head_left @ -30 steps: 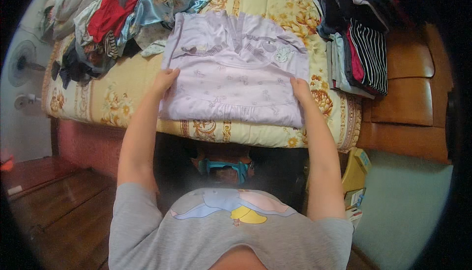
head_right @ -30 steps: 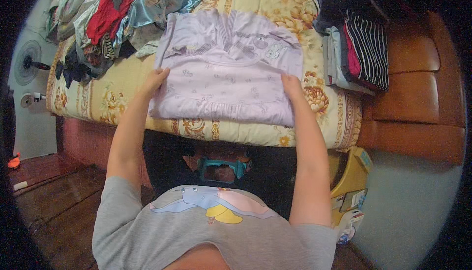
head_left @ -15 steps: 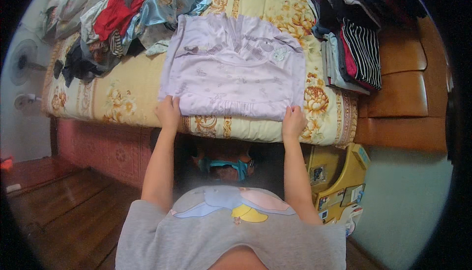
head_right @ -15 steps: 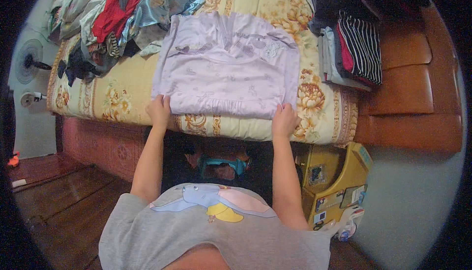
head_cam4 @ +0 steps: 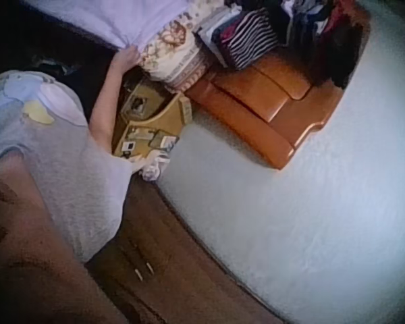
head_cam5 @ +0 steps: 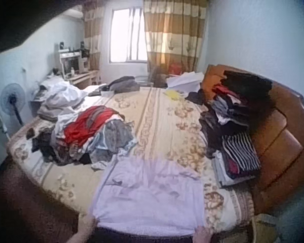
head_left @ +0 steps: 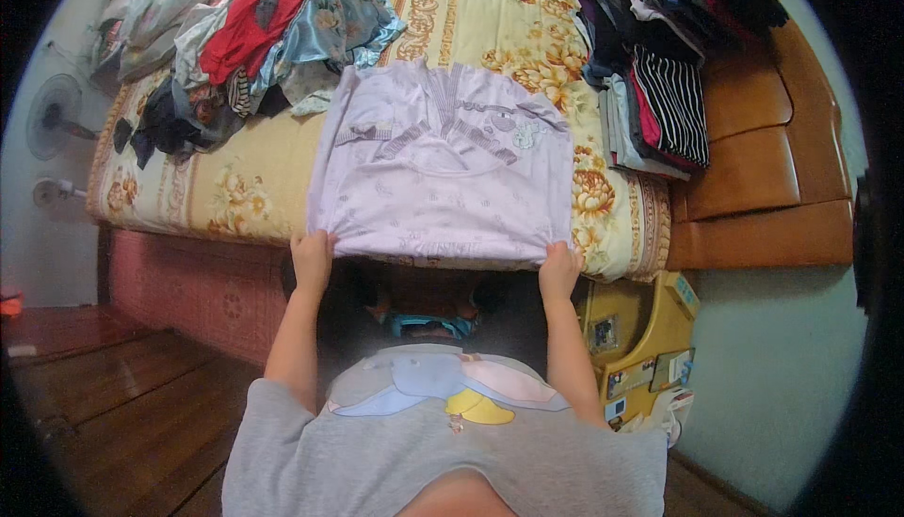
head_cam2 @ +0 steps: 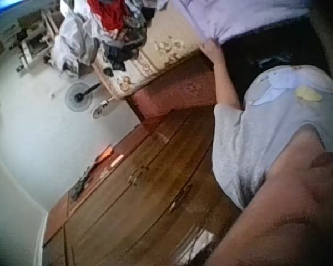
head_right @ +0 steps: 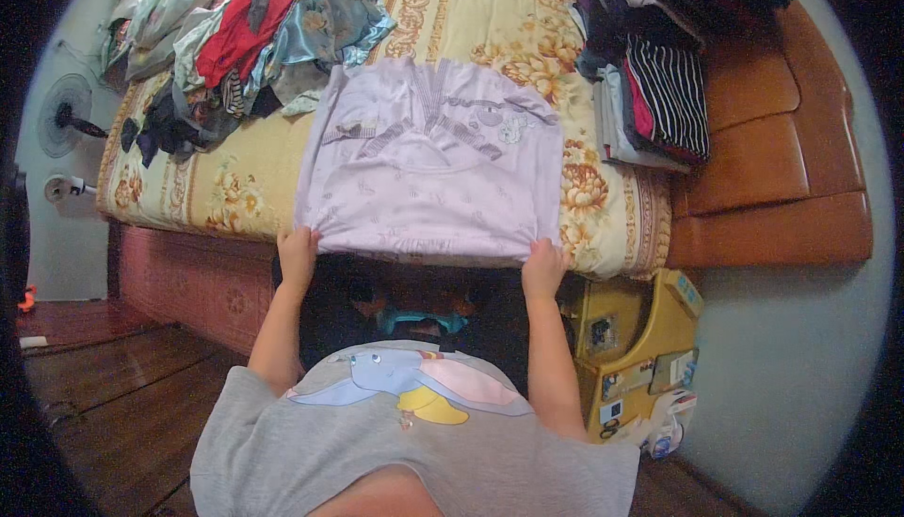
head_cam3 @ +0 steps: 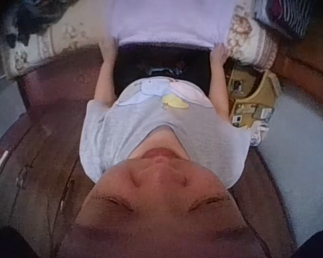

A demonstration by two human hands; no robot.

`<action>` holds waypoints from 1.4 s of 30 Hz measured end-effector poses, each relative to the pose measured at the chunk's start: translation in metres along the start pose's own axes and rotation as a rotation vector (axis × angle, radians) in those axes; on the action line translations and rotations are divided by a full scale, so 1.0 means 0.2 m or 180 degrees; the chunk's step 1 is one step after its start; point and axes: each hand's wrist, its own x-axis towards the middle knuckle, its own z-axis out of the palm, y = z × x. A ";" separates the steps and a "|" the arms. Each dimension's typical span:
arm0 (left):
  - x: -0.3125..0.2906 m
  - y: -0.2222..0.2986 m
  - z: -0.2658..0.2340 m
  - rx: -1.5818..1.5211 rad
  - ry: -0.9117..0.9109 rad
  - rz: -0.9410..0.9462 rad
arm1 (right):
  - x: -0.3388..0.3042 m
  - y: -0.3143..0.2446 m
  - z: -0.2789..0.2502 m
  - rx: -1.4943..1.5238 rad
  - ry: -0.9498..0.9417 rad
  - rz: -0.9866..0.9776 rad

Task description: The person folds several garments on a bed, including a pink hoodie, a striped shirt, a light purple top, and a red top. Each item is smoothed, folded into a compact rectangle, and placed into a growing stack on the right side of the bed.

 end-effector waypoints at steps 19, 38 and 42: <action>0.78 0.05 0.22 -0.0859 0.0489 -0.0572 | 1.22 0.08 0.24 0.0594 0.0741 -0.0095; 1.66 -0.41 0.63 0.0093 -0.0173 -0.1297 | 1.84 0.17 0.48 0.0984 0.0752 0.1139; 1.73 -0.06 0.49 -0.0147 0.0865 0.0493 | 1.83 -0.20 0.57 0.0774 0.0848 -0.0909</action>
